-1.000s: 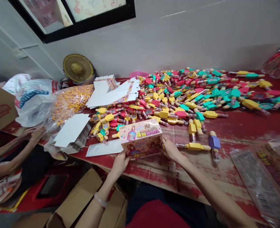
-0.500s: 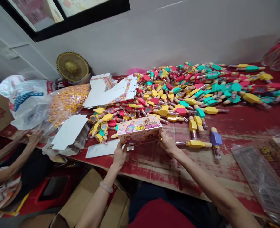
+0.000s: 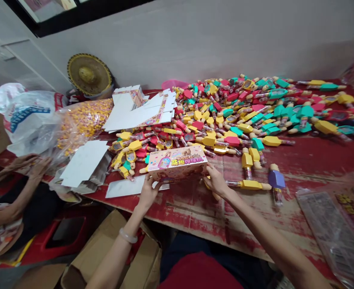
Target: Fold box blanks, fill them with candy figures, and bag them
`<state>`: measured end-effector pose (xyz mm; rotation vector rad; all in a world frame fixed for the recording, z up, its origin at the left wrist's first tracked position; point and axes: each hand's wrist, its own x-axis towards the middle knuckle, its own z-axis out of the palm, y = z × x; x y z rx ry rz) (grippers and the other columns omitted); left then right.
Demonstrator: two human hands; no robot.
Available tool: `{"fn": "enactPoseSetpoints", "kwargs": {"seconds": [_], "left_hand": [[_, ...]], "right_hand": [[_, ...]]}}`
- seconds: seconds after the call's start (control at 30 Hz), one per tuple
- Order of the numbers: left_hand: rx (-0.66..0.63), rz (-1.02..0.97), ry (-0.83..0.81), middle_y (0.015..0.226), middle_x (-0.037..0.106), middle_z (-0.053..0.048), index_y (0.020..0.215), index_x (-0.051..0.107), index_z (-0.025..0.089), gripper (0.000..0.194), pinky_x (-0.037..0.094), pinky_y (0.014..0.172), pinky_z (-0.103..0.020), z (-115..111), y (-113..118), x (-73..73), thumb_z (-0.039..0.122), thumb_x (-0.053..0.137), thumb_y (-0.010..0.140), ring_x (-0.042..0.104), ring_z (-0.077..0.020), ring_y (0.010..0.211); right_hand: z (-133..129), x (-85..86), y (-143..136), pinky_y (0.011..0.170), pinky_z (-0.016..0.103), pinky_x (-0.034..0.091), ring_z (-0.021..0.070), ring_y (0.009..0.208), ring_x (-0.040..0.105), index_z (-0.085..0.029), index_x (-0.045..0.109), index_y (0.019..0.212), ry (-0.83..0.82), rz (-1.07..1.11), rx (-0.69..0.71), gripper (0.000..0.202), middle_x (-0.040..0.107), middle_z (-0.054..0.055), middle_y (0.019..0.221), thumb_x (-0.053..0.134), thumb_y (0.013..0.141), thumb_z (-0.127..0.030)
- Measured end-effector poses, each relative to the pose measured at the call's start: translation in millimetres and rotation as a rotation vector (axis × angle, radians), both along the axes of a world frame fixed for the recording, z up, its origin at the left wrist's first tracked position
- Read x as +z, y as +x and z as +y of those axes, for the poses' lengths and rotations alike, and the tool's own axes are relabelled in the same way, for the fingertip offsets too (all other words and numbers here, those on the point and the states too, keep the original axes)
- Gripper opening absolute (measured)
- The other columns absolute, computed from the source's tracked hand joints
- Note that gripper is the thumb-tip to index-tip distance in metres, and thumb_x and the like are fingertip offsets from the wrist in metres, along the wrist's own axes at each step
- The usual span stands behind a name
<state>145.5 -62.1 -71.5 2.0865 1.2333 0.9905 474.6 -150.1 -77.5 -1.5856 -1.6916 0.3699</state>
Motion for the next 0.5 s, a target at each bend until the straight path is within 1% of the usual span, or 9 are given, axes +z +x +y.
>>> {"fn": "enactPoseSetpoints", "kwargs": {"seconds": [0.03,0.1,0.2,0.27,0.33,0.37,0.4,0.43,0.5], "left_hand": [[-0.012,-0.005,-0.005,0.125,0.061,-0.012,0.097,0.069,0.021,0.01,0.051,0.105,-0.045,1,-1,1.5,0.028,0.068,0.09,0.061,-0.0282,0.122],[-0.019,-0.012,-0.011,0.124,0.062,-0.011,0.094,0.069,0.021,0.007,0.052,0.103,-0.044,3,-2,2.7,0.027,0.068,0.09,0.062,-0.028,0.12],[-0.009,0.009,-0.014,0.116,0.066,-0.011,0.093,0.068,0.021,0.005,0.054,0.098,-0.043,5,-3,1.0,0.025,0.067,0.09,0.065,-0.028,0.113],[-0.025,0.045,-0.03,0.112,0.069,-0.011,0.097,0.067,0.021,0.007,0.055,0.094,-0.042,6,-3,-0.1,0.024,0.065,0.09,0.067,-0.0279,0.109],[-0.06,0.083,-0.046,0.109,0.071,-0.011,0.102,0.066,0.021,0.011,0.056,0.092,-0.042,7,-3,-0.3,0.022,0.063,0.091,0.069,-0.0278,0.105],[-0.075,0.101,-0.044,0.109,0.072,-0.011,0.105,0.065,0.021,0.013,0.056,0.092,-0.042,8,-3,-0.3,0.022,0.062,0.092,0.069,-0.028,0.105],[-0.085,0.119,-0.035,0.11,0.072,-0.012,0.107,0.064,0.02,0.015,0.056,0.093,-0.043,8,-3,-0.2,0.022,0.061,0.092,0.069,-0.0285,0.106],[-0.086,0.138,-0.022,0.113,0.072,-0.013,0.11,0.063,0.02,0.018,0.055,0.093,-0.044,8,-3,-0.4,0.022,0.061,0.093,0.069,-0.0291,0.107],[-0.073,0.172,-0.001,0.115,0.071,-0.014,0.113,0.062,0.02,0.02,0.055,0.093,-0.044,9,-4,-1.3,0.022,0.059,0.093,0.069,-0.0297,0.108]], "right_hand": [[0,1.4,0,0.086,0.04,0.057,0.0274,0.105,0.068,-0.021,0.056,0.094,0.009,0.012,0.005,0.013,0.061,0.016,0.134,0.051,0.084,-0.016],[-1,2.1,-2,0.088,0.041,0.057,0.0277,0.107,0.068,-0.022,0.057,0.097,0.017,0.026,-0.007,0.015,0.06,0.016,0.136,0.052,0.083,-0.016],[-3,-1.2,-6,0.084,0.042,0.059,0.0265,0.098,0.07,-0.021,0.056,0.108,-0.018,0.045,-0.025,0.023,0.057,0.019,0.14,0.05,0.086,-0.017],[-5,-0.9,-7,0.08,0.044,0.06,0.0266,0.094,0.072,-0.02,0.054,0.106,-0.055,0.039,-0.01,0.02,0.057,0.021,0.14,0.049,0.087,-0.018],[-8,9.6,-5,0.088,0.047,0.06,0.0291,0.107,0.07,-0.021,0.053,0.103,-0.034,0.009,0.01,0.017,0.055,0.022,0.143,0.048,0.087,-0.017],[-10,20.7,-4,0.095,0.049,0.058,0.0303,0.118,0.066,-0.021,0.053,0.105,0.015,-0.005,0.005,0.019,0.053,0.021,0.145,0.048,0.087,-0.016],[-12,36.4,-3,0.102,0.05,0.054,0.0305,0.13,0.06,-0.02,0.052,0.109,0.084,-0.013,-0.015,0.023,0.051,0.021,0.148,0.048,0.087,-0.014],[-14,56.3,-3,0.109,0.051,0.05,0.0298,0.138,0.053,-0.02,0.051,0.115,0.162,-0.016,-0.046,0.028,0.048,0.02,0.151,0.049,0.088,-0.014],[-15,105.2,-5,0.117,0.053,0.044,0.0281,0.147,0.044,-0.021,0.046,0.128,0.298,-0.033,-0.084,0.037,0.044,0.018,0.156,0.051,0.092,-0.016]]}}
